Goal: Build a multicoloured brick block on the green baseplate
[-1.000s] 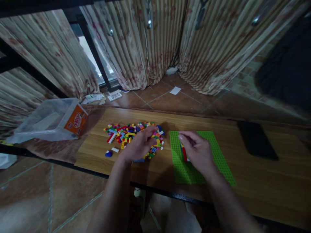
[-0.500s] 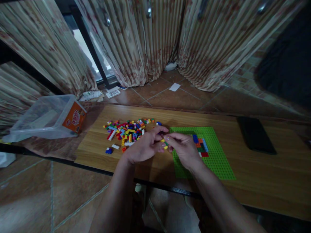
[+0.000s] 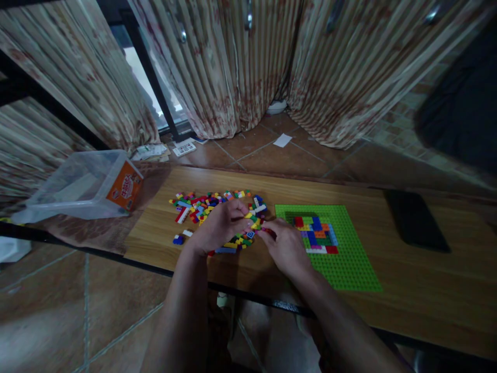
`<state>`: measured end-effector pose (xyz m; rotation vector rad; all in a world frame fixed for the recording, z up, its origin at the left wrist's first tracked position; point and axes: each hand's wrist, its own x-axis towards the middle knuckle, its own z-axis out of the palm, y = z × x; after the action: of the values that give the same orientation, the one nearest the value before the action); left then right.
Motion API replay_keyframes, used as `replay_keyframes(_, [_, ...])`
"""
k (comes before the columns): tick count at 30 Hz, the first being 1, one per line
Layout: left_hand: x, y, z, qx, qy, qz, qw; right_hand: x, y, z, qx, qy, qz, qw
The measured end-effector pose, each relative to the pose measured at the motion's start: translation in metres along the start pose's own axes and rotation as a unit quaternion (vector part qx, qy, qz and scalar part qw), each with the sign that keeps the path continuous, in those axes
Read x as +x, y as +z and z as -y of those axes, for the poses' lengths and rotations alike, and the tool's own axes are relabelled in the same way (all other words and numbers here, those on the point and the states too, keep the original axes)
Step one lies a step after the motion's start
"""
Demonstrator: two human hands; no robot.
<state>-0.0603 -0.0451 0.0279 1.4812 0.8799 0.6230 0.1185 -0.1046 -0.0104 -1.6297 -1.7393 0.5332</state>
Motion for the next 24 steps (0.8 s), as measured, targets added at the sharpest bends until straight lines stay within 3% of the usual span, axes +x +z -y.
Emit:
replay_keyframes(6, [0.002,-0.001,0.003,0.066,0.015,-0.019,0.998,0.001,0.005,0.001,-0.046,-0.025,0.031,0.998])
replay_keyframes(14, [0.005,0.009,0.0,0.12,0.054,-0.008,0.991,0.0,-0.005,0.003,0.139,0.042,-0.003,0.989])
replay_keyframes(19, [0.008,0.024,-0.001,0.065,0.048,-0.002,0.997,0.005,-0.005,0.008,0.329,0.12,0.003,0.937])
replay_keyframes(24, [0.007,0.033,-0.004,-0.036,0.037,0.01,0.999,0.008,-0.006,0.01,0.44,0.184,-0.023,0.879])
